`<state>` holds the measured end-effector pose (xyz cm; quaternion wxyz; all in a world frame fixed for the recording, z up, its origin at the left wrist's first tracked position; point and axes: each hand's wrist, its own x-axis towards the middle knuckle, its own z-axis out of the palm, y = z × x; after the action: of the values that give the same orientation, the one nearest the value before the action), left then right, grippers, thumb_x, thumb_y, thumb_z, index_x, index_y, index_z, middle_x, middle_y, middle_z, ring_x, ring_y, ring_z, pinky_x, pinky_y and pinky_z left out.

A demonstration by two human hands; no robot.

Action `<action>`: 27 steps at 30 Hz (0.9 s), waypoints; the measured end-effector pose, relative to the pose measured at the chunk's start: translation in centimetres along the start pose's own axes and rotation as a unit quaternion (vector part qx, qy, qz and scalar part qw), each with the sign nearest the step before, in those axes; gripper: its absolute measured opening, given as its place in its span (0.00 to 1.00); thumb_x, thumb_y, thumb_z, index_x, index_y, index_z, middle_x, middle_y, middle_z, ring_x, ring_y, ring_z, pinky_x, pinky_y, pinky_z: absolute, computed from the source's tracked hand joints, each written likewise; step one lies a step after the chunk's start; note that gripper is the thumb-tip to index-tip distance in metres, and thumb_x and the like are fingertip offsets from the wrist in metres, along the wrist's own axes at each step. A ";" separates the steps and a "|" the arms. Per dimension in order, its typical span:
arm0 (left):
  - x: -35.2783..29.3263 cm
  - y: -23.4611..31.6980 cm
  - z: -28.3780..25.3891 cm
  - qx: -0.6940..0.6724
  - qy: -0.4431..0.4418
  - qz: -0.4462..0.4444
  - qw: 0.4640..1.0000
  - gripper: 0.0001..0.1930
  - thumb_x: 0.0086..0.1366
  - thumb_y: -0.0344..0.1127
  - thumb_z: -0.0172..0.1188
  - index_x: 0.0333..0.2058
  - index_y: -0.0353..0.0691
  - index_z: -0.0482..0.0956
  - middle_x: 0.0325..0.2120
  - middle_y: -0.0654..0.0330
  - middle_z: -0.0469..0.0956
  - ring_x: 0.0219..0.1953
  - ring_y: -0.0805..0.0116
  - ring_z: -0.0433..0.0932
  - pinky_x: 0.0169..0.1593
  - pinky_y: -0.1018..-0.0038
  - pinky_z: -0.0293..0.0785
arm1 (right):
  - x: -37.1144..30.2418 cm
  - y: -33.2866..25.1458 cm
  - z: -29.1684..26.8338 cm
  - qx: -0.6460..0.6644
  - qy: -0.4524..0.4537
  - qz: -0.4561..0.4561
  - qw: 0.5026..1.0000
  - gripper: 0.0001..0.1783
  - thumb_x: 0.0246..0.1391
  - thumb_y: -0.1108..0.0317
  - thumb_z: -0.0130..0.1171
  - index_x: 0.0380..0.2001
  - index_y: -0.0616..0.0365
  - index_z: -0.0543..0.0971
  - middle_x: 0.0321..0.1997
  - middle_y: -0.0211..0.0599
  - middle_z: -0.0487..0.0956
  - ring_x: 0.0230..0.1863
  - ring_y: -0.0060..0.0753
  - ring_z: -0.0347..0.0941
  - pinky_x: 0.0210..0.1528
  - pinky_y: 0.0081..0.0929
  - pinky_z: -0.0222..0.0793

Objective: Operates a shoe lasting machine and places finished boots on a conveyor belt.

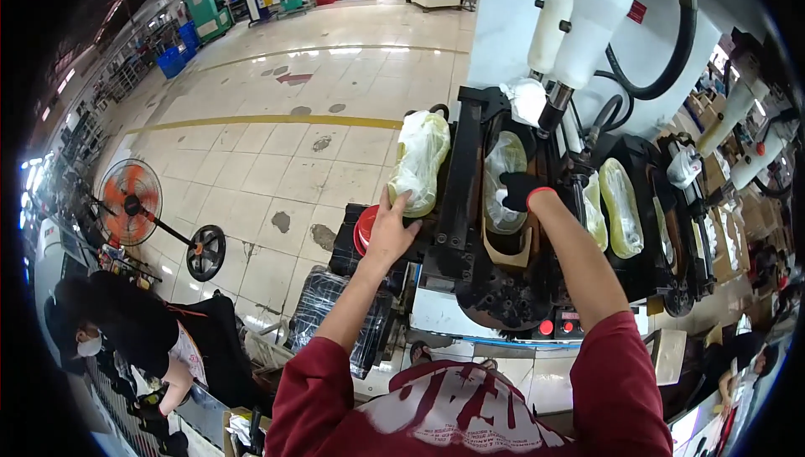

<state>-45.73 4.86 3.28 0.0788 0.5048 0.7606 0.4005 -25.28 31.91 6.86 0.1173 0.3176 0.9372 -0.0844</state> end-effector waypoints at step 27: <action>-6.7 2.1 -9.3 -0.214 0.085 -0.038 0.972 0.14 0.60 0.25 0.68 0.44 0.30 0.79 0.41 0.57 0.77 0.42 0.69 0.77 0.47 0.76 0.72 | -16.5 -5.6 -5.9 0.154 0.298 -0.129 0.933 0.19 0.47 0.60 0.68 0.39 0.59 0.78 0.37 0.48 0.80 0.40 0.55 0.78 0.40 0.43 0.74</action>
<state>-45.90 -5.22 9.01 0.1360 0.4109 0.6799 0.5920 -16.97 19.32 17.47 -0.2295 0.2189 0.9374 -0.1440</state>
